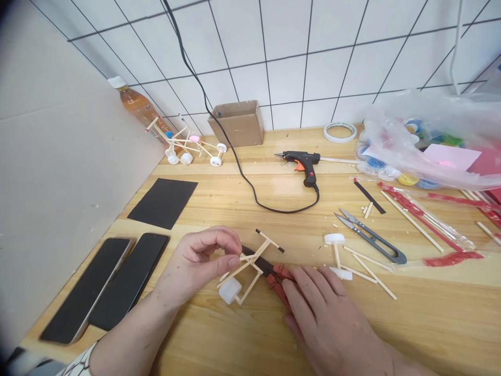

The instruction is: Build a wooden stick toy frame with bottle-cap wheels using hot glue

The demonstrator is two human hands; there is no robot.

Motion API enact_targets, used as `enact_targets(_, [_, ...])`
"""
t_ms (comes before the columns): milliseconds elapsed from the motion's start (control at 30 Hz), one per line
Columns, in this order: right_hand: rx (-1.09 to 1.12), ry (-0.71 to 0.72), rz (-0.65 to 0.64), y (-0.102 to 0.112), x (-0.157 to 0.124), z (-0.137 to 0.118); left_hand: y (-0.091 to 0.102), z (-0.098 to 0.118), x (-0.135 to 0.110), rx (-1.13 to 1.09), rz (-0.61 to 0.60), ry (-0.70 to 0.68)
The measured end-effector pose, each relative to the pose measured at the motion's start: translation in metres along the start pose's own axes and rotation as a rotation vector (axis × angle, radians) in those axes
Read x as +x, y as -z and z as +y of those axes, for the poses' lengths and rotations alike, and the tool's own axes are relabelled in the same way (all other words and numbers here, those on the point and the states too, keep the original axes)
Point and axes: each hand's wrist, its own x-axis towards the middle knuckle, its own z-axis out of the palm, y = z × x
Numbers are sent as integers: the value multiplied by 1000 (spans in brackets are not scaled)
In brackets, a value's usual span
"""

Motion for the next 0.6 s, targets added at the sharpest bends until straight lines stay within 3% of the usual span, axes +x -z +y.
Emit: enact_targets(600, [8, -23, 4, -3, -3, -1, 0, -1, 0, -9, -5, -2])
